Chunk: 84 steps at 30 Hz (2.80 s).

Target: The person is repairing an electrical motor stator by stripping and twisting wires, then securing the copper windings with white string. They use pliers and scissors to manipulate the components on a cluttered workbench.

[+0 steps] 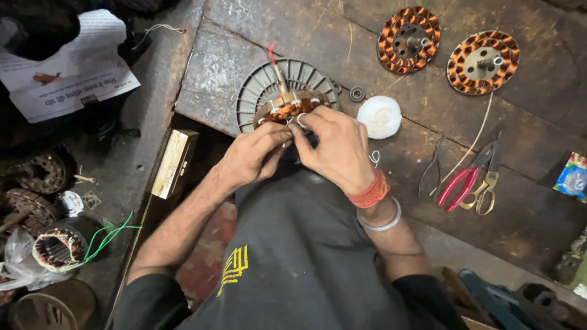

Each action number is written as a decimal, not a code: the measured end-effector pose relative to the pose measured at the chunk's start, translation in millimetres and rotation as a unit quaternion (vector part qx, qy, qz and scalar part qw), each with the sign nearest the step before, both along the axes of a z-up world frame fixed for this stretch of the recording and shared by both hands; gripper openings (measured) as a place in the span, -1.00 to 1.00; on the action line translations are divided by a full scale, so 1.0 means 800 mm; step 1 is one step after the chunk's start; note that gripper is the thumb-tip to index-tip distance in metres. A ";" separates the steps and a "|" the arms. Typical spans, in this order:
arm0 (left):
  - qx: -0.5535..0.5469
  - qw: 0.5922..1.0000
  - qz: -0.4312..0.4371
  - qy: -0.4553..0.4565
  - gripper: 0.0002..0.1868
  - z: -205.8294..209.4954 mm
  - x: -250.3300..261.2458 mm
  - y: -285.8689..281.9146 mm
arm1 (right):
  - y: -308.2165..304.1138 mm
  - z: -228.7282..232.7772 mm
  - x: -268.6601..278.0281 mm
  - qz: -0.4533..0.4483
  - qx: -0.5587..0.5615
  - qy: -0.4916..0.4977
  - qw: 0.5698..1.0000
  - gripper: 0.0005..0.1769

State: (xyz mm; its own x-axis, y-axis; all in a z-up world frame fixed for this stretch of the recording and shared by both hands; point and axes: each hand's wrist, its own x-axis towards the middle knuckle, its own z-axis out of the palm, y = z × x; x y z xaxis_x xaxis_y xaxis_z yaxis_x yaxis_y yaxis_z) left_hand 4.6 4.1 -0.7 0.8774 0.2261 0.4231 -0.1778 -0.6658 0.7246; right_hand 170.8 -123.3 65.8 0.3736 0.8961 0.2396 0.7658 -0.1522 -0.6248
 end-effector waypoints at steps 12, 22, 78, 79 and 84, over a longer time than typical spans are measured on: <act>0.065 0.997 0.031 -0.016 -0.50 -0.008 0.000 -0.008 | 0.008 -0.027 -0.018 -0.038 0.090 0.022 0.995 -0.88; 0.048 0.998 0.043 -0.019 -0.58 -0.004 -0.006 -0.008 | 0.017 -0.038 -0.021 -0.080 0.107 0.063 0.989 -0.87; -0.327 0.896 0.288 -0.088 -0.82 0.005 0.002 -0.079 | -0.216 -0.104 0.018 0.026 0.174 0.661 0.729 -0.74; -0.353 0.886 0.288 -0.089 -0.83 0.004 0.003 -0.079 | -0.189 -0.100 0.018 0.133 0.128 0.626 0.758 -0.60; -0.385 0.870 0.297 -0.081 -0.81 0.006 0.000 -0.075 | -0.093 -0.101 0.016 0.188 -0.084 0.638 0.742 -0.37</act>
